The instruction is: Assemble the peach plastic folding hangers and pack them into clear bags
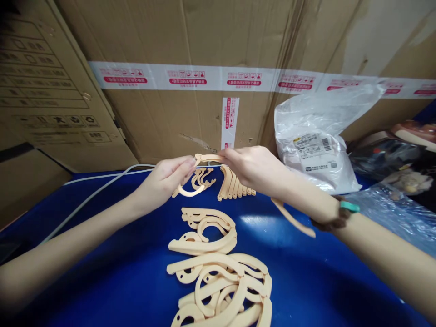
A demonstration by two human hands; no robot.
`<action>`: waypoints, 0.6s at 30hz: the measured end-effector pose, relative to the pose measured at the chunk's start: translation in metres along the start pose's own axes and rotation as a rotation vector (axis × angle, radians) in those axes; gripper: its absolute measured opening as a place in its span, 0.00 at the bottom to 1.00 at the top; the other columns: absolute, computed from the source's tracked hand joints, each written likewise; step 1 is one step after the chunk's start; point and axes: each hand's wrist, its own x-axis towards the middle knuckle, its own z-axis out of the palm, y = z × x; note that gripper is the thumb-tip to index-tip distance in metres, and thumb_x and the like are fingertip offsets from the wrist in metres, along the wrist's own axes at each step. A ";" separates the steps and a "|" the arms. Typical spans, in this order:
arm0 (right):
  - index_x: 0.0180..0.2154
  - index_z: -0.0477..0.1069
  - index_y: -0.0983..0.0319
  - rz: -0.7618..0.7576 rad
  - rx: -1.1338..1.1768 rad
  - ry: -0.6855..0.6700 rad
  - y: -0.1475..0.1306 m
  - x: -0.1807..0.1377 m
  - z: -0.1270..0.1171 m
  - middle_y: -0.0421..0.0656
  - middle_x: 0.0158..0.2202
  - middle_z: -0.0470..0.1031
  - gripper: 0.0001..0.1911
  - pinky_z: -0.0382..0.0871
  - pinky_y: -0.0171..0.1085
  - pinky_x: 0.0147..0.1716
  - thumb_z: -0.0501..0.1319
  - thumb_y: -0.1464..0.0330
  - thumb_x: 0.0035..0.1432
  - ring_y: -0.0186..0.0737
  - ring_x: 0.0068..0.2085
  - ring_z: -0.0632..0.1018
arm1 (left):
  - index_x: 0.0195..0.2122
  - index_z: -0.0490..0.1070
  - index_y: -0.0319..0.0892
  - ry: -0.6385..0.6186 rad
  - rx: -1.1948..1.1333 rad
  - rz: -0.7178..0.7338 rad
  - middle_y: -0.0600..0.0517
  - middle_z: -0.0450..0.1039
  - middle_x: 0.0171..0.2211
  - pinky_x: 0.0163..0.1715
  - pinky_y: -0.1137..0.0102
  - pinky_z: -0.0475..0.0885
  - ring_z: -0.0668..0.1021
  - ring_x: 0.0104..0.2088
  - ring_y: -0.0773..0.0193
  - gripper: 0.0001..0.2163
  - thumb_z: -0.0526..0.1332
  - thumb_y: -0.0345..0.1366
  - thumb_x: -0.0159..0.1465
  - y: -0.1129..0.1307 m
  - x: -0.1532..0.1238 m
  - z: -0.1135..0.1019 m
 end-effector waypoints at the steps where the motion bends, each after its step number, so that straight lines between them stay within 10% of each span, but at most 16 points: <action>1: 0.45 0.73 0.64 -0.009 -0.055 -0.002 -0.002 0.000 0.004 0.45 0.27 0.75 0.16 0.62 0.38 0.28 0.50 0.65 0.66 0.39 0.27 0.73 | 0.24 0.56 0.43 0.050 -0.025 -0.008 0.57 0.56 0.22 0.25 0.71 0.57 0.60 0.23 0.68 0.16 0.48 0.40 0.70 -0.002 0.000 0.005; 9: 0.34 0.70 0.61 0.264 0.614 -0.012 0.015 -0.001 0.024 0.39 0.22 0.67 0.15 0.61 0.35 0.25 0.49 0.62 0.66 0.35 0.24 0.67 | 0.27 0.57 0.45 0.076 -0.072 -0.116 0.57 0.58 0.22 0.23 0.72 0.59 0.62 0.21 0.68 0.16 0.44 0.44 0.71 -0.032 0.014 0.027; 18: 0.41 0.71 0.62 0.464 0.956 0.046 0.008 -0.001 0.017 0.36 0.20 0.64 0.12 0.51 0.32 0.17 0.51 0.65 0.64 0.32 0.19 0.61 | 0.14 0.63 0.42 -0.037 0.150 -0.341 0.57 0.58 0.11 0.20 0.71 0.51 0.63 0.16 0.67 0.19 0.64 0.44 0.58 -0.071 0.044 0.029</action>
